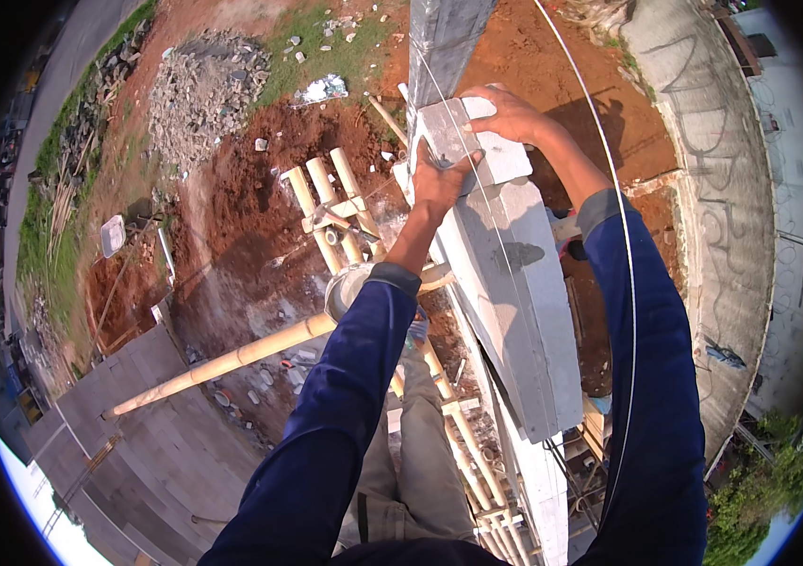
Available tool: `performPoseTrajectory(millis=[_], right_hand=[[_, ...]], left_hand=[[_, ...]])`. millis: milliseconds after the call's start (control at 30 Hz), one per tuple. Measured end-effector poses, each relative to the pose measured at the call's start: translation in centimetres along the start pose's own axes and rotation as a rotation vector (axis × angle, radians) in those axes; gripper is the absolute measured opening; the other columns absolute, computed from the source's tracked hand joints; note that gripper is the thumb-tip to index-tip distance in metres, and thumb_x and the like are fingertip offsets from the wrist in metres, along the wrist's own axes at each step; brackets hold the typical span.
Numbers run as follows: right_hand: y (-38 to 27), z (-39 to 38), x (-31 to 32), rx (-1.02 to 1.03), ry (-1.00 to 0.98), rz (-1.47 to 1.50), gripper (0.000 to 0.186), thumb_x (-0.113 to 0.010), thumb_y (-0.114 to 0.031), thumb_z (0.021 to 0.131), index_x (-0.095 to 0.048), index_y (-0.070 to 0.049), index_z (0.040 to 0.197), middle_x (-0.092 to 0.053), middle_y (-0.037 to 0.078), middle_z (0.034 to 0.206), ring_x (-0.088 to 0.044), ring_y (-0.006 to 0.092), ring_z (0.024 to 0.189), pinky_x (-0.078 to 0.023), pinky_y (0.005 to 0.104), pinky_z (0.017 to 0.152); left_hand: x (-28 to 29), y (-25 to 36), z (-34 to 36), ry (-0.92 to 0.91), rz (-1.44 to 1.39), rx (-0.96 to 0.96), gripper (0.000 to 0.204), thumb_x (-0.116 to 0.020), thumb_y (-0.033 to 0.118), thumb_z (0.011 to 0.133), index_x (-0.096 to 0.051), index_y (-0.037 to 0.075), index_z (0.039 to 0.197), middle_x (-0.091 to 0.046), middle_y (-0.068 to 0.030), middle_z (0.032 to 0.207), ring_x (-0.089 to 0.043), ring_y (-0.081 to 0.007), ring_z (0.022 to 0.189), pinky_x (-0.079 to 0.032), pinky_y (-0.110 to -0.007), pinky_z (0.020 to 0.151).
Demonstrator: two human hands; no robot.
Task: The person applies cement mortar to a white rectangular tile using a trowel, then places the tile onto a bamboo scaffolding platform. He taps the tile with a hammer to level it and repeats the process with another tile.
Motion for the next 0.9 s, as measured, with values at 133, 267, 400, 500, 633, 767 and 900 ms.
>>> performPoseTrajectory(millis=[133,267,400,500,633,767,900], right_hand=[[-0.4,0.0,-0.1,0.018,-0.048,-0.035,0.073,-0.082,-0.044,0.090,-0.056,-0.024,0.155,-0.048,0.020,0.158,-0.049,0.0384,0.147,-0.042,0.0466,0.120],[-2.3,-1.2,1.6,-0.043,0.049,-0.178,0.078,-0.078,-0.048,0.094,-0.051,-0.019,0.160,-0.043,0.024,0.165,-0.044,0.0387,0.153,-0.040,0.0449,0.123],[-3.6,-4.1,8.0,-0.158,0.121,-0.031,0.083,-0.076,-0.053,0.096,-0.048,-0.010,0.162,-0.047,0.027,0.163,-0.044,0.0400,0.154,-0.041,0.0466,0.123],[-4.2,-8.5,16.9,-0.090,0.237,-0.035,0.088,-0.075,-0.058,0.097,-0.047,-0.005,0.161,-0.052,0.026,0.159,-0.049,0.0405,0.149,-0.043,0.0485,0.121],[-21.2,-13.9,24.4,0.195,0.395,-0.108,0.067,-0.072,-0.053,0.101,-0.062,-0.007,0.149,-0.068,0.021,0.141,-0.062,0.0330,0.137,-0.047,0.0452,0.117],[-31.5,-23.6,29.3,0.516,0.284,0.156,0.045,-0.060,0.006,0.096,-0.068,0.002,0.140,-0.072,0.010,0.136,-0.066,0.0167,0.119,-0.052,0.0284,0.098],[-40.1,-27.9,26.8,0.384,0.368,-0.171,0.039,-0.070,-0.036,0.105,-0.075,-0.003,0.124,-0.077,0.016,0.113,-0.073,0.0269,0.113,-0.054,0.0464,0.100]], left_hand=[[-0.3,-0.3,0.0,0.002,-0.014,0.056,0.115,-0.098,0.035,0.077,-0.032,-0.010,0.159,-0.064,-0.0273,0.142,-0.068,-0.0319,0.125,-0.059,-0.039,0.102],[1.0,0.3,0.3,-0.035,-0.004,0.102,0.126,-0.101,0.037,0.071,-0.028,-0.012,0.162,-0.063,-0.0293,0.145,-0.067,-0.0343,0.128,-0.057,-0.039,0.106],[2.2,-0.6,-3.3,-0.121,-0.145,0.249,0.129,-0.091,0.053,0.083,-0.015,-0.006,0.168,-0.039,-0.0301,0.164,-0.044,-0.0368,0.151,-0.040,-0.044,0.123],[2.8,-3.0,-9.6,-0.155,-0.198,0.270,0.116,-0.073,0.059,0.098,-0.006,-0.001,0.172,-0.017,-0.0281,0.175,-0.023,-0.0363,0.162,-0.025,-0.045,0.131],[15.8,-18.4,-21.6,0.037,0.350,0.253,0.092,-0.073,0.042,0.101,-0.028,-0.005,0.166,-0.041,-0.0300,0.164,-0.045,-0.0384,0.151,-0.039,-0.046,0.124],[20.8,-25.9,-39.7,-0.324,0.960,0.727,0.117,-0.083,0.061,0.079,-0.030,0.011,0.169,-0.027,-0.0211,0.176,-0.025,-0.0432,0.162,-0.025,-0.069,0.125],[26.7,-27.8,-50.0,-0.357,0.994,0.868,0.117,-0.083,0.053,0.077,-0.027,0.006,0.169,-0.034,-0.0265,0.170,-0.033,-0.0452,0.157,-0.031,-0.058,0.126]])
Point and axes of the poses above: each hand's wrist, its own z-axis towards the middle knuckle, its own x-axis out of the back of the hand, y = z × x, the point moved 9 cm from there along z, towards the middle knuckle
